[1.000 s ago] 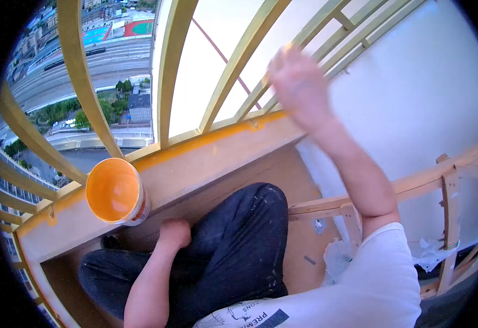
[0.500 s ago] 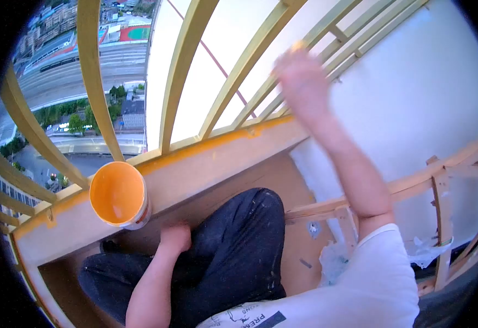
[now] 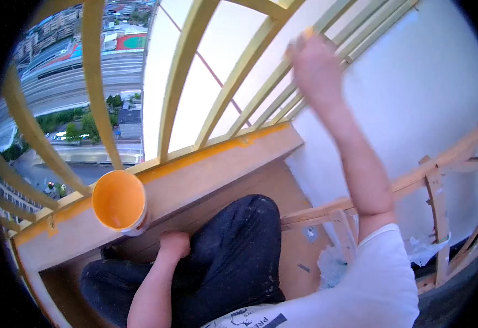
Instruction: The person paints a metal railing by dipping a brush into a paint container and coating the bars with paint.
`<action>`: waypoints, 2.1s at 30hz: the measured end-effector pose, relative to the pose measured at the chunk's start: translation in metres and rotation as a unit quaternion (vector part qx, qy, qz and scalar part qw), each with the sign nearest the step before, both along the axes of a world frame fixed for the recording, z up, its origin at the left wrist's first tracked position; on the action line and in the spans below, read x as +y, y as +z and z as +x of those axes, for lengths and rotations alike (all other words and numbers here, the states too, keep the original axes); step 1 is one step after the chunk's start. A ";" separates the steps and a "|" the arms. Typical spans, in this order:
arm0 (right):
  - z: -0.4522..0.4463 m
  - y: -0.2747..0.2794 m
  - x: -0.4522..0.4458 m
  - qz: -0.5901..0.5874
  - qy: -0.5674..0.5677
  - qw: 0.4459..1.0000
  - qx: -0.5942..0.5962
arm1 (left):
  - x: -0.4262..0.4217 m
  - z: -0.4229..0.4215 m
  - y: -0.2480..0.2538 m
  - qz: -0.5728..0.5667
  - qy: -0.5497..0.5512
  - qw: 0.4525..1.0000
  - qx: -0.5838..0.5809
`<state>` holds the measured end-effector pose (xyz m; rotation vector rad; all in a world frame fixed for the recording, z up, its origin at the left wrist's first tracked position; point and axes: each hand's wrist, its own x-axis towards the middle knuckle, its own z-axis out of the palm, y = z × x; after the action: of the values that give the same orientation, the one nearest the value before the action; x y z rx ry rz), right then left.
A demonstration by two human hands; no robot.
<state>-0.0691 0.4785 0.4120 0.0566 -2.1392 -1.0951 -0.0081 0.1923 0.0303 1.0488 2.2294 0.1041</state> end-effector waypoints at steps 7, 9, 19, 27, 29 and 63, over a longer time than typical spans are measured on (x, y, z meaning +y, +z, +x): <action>0.035 -0.107 -0.118 -0.643 0.264 0.694 -0.187 | 0.004 0.005 -0.008 0.008 0.064 0.996 -0.056; 0.031 -0.105 -0.161 -0.670 0.290 0.632 -0.258 | 0.004 0.005 -0.012 0.016 0.059 0.997 -0.046; -0.021 -0.182 -0.221 -0.501 0.294 0.722 -0.376 | 0.006 0.006 -0.015 0.039 0.073 0.996 -0.015; 0.053 -0.072 -0.109 -0.629 0.272 0.725 -0.069 | 0.002 0.004 -0.010 0.037 0.053 0.997 -0.035; 0.049 -0.075 -0.066 -0.587 0.205 0.782 -0.049 | 0.000 0.006 -0.011 0.039 0.054 0.997 -0.027; -0.029 -0.201 0.008 -0.374 0.048 0.909 -0.177 | 0.000 0.004 -0.015 0.031 0.051 0.998 0.030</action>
<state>-0.0983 0.4869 0.2110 -0.0003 -2.7146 -0.1536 -0.0038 0.1921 0.0152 0.9817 2.3476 0.1898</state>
